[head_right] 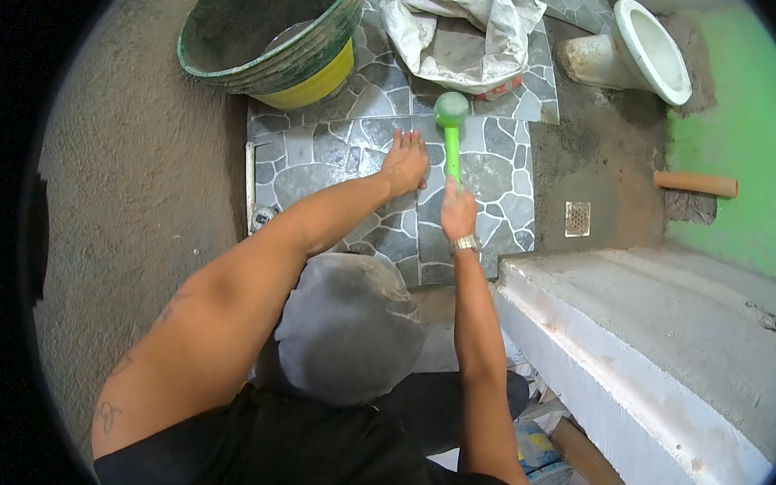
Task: Setting and securing floor tiles using mortar and tools.
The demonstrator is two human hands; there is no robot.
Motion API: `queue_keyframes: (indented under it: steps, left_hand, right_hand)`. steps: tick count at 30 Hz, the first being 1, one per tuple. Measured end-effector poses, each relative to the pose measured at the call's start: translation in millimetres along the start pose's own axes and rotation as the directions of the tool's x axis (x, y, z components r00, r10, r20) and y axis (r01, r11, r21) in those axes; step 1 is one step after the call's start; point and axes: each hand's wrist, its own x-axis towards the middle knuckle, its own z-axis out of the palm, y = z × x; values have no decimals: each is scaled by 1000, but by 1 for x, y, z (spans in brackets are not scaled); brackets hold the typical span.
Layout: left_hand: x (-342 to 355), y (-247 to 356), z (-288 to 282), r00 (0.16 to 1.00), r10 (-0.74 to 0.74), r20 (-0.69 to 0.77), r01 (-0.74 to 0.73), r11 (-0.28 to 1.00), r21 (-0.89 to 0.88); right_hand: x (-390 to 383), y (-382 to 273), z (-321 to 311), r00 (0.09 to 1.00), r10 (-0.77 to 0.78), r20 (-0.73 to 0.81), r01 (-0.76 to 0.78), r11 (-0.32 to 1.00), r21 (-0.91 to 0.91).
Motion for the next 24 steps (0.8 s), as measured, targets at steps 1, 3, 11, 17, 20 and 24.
queue_keyframes:
  steps: [1, 3, 11, 17, 20, 24]
  left_hand:
    - [-1, -1, 1, 1000, 6, -11, -6, 1000, -10]
    - [-5, 0, 7, 1000, 3, -19, -3, 1000, -18]
    - [-2, 2, 3, 999, 5, -48, -3, 999, 36]
    - [-2, 2, -3, 1000, 17, -13, -16, 998, 66]
    - [-3, 2, -2, 1000, 24, -12, -23, 996, 89]
    - [0, 2, 3, 1000, 27, -16, -25, 994, 110]
  right_hand:
    - [1, -1, 2, 999, 31, -15, -30, 998, 52]
    - [-7, -1, 8, 998, -25, -50, 27, 999, 25]
    - [-8, 8, 5, 999, -33, -17, 34, 999, 35]
    - [10, -7, 1, 778, 317, 543, -628, 361, 689]
    - [32, -24, -7, 741, 231, 631, -658, 57, 751]
    - [75, -42, -4, 769, 205, 606, -638, 183, 748]
